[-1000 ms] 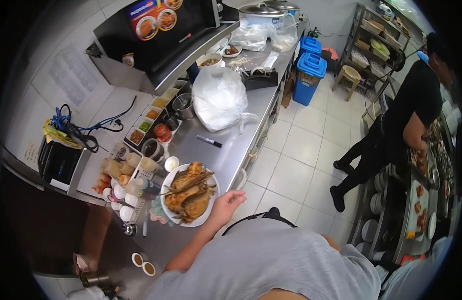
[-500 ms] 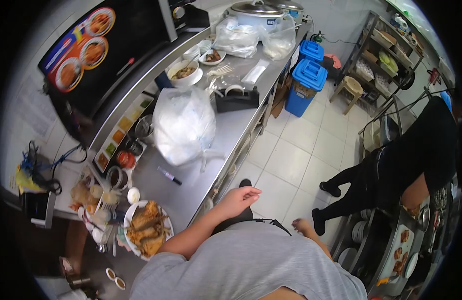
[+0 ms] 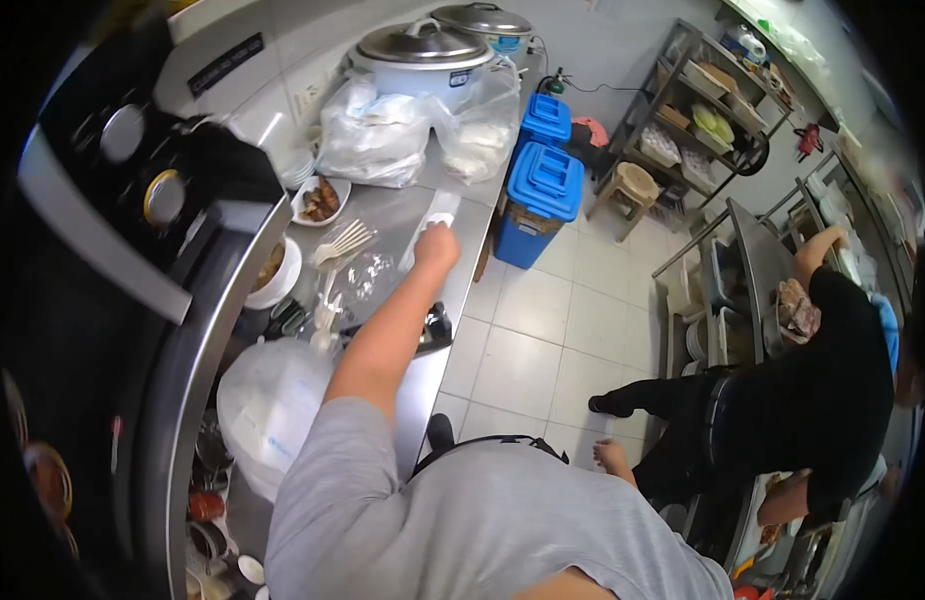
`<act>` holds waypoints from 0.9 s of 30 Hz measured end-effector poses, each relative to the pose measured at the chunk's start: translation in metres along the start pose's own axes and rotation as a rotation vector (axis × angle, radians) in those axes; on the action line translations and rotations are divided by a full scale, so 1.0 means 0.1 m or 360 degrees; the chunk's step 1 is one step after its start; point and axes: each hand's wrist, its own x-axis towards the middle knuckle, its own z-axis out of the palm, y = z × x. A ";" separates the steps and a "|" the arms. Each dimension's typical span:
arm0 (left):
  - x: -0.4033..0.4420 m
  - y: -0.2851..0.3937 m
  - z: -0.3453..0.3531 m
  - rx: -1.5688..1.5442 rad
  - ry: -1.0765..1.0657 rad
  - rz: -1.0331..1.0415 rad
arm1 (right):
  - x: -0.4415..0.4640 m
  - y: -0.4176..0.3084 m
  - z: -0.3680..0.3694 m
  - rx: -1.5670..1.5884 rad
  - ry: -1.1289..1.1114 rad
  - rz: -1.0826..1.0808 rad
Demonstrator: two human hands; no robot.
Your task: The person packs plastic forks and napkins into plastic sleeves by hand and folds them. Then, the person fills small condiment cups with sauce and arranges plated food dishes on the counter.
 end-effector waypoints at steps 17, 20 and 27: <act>0.27 1.51 -0.17 -0.2475 -0.1288 -0.0106 | 0.98 -3.20 -1.48 -0.0039 0.0292 -0.0917; 0.24 2.11 -0.16 -0.2352 -0.1204 0.0064 | 0.39 -3.60 -2.71 0.0315 0.1248 -0.1240; 0.47 2.59 0.22 -0.1658 -0.1282 0.0728 | -2.26 -1.82 -4.71 -0.0679 0.4032 0.0090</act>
